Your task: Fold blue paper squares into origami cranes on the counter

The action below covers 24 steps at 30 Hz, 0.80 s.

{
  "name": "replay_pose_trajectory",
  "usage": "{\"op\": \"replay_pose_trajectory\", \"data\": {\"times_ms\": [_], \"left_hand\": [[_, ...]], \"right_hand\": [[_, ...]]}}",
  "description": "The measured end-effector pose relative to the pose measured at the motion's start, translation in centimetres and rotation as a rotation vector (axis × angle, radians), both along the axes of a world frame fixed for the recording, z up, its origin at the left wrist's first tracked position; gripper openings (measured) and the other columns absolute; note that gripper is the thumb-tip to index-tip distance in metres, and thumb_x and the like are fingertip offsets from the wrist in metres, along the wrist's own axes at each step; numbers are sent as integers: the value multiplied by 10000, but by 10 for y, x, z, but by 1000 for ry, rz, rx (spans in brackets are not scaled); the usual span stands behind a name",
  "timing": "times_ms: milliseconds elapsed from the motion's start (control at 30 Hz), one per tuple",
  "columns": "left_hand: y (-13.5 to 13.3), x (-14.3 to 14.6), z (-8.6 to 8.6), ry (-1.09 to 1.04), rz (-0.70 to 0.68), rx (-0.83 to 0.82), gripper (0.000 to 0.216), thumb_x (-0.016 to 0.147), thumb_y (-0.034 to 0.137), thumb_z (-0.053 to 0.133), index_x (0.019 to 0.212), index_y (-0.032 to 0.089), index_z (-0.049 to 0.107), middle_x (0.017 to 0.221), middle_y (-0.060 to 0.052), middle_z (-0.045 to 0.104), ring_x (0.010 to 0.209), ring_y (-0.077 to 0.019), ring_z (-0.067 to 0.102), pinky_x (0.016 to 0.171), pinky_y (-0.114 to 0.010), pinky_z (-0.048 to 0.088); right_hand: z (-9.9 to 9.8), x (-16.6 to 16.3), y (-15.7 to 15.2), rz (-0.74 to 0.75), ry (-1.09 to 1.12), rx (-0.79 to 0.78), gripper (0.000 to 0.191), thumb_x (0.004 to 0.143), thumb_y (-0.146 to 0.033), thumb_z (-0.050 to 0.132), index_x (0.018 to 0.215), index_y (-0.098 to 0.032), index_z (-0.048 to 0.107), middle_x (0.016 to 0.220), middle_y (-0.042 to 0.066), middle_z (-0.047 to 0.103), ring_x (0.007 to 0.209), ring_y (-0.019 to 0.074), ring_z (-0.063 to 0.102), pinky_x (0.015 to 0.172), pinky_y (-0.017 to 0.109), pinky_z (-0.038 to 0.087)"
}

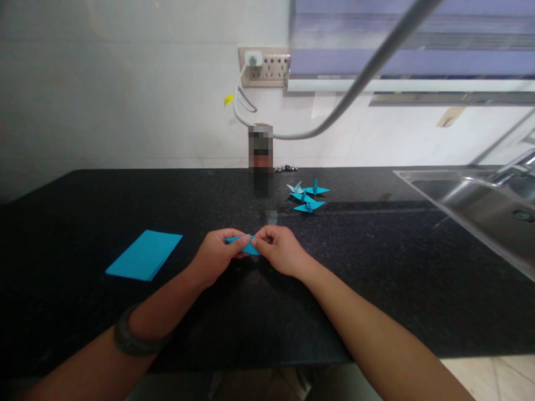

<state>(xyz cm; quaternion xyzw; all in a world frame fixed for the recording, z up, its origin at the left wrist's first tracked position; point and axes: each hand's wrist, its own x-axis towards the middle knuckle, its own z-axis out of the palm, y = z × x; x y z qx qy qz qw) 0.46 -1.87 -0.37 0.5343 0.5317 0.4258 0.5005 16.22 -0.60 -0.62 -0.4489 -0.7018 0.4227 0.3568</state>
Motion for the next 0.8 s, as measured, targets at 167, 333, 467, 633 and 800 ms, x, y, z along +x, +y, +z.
{"op": "replay_pose_trajectory", "data": {"times_ms": [167,333,467,633,800], "left_hand": [[-1,1,2,47,-6,56,213,694,336,610,660,129,647,530,-11,583,492,-112,517,478,-219,410],[-2,2,5,-69,-1,-30,261,698,384,603,644,129,623,530,-5,562,501,-112,521,505,-232,444],[-1,2,6,-215,-25,-107,397,708,507,563,804,126,622,645,-28,601,578,-123,565,546,-251,477],[0,1,3,-299,25,-121,334,615,376,701,836,155,581,658,15,589,592,-102,561,549,-227,474],[1,0,0,-258,13,-50,214,626,309,695,706,130,609,609,12,585,569,-88,533,551,-209,452]], "right_hand": [[2,-3,-3,-8,-31,34,184,746,-293,553,660,-132,574,585,-7,533,528,79,430,478,198,346],[4,-4,-5,-11,29,2,183,733,-292,556,631,-140,572,559,-18,521,513,81,433,495,208,348],[2,-3,-4,-42,106,-47,184,716,-300,573,627,-140,585,563,-15,537,515,85,448,509,217,364],[2,-2,-3,-100,137,-38,188,704,-307,585,608,-145,578,564,-17,531,519,88,450,514,221,365],[2,-3,-4,-45,105,-73,174,710,-310,573,661,-144,590,579,-16,533,520,87,446,488,211,354]]}}
